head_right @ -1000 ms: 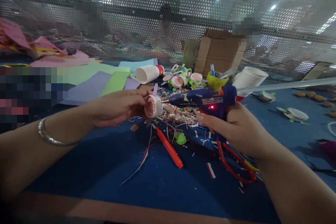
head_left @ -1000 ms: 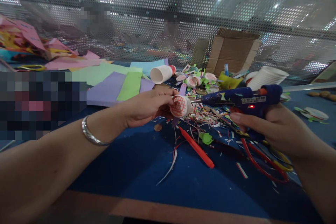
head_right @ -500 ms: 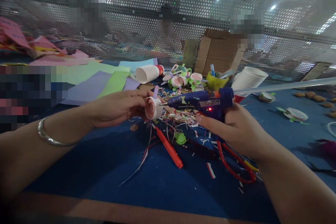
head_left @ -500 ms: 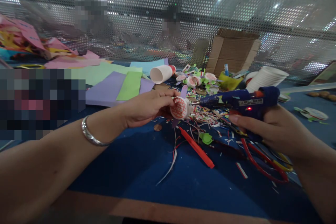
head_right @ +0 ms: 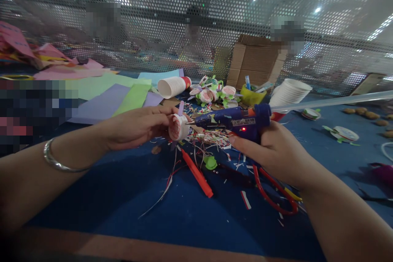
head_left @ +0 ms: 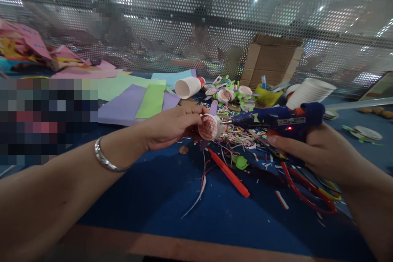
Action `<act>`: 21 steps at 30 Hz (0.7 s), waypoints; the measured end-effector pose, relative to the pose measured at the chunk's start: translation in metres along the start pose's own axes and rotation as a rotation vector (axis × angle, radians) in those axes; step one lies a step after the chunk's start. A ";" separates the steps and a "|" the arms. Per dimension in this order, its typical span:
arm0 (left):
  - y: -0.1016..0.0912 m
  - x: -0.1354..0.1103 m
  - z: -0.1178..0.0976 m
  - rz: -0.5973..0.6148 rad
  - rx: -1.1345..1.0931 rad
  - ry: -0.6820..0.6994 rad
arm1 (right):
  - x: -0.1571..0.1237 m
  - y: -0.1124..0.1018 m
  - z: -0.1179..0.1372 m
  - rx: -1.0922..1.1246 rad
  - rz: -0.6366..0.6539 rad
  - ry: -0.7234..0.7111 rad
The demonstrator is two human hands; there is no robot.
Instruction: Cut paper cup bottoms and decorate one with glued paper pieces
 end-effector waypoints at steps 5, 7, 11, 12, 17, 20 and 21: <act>-0.001 0.000 0.001 0.009 0.032 0.004 | 0.000 -0.001 0.003 -0.046 -0.005 -0.024; -0.002 0.001 0.002 -0.005 0.025 0.009 | -0.001 -0.002 0.003 -0.060 0.002 -0.016; -0.001 0.002 0.002 -0.029 0.003 0.010 | -0.002 -0.002 0.000 -0.077 -0.011 -0.011; -0.001 0.002 0.002 -0.030 0.013 0.007 | -0.002 -0.002 -0.001 -0.080 -0.016 -0.015; -0.003 0.001 0.000 -0.043 0.019 0.023 | 0.000 -0.002 0.001 -0.089 -0.030 -0.030; -0.002 0.001 0.000 -0.034 0.023 0.016 | 0.000 -0.002 0.002 -0.080 -0.032 -0.050; -0.002 0.001 -0.001 -0.032 0.021 0.014 | 0.000 -0.001 0.001 -0.075 -0.026 -0.053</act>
Point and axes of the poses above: each hand's wrist, its own x-axis towards the middle knuckle, its own y-axis out of the palm, z = x × y, the point moved 4 cm from there along x, towards the middle knuckle, and after that the axes turned 3 degrees about x, right-handed, at the moved point
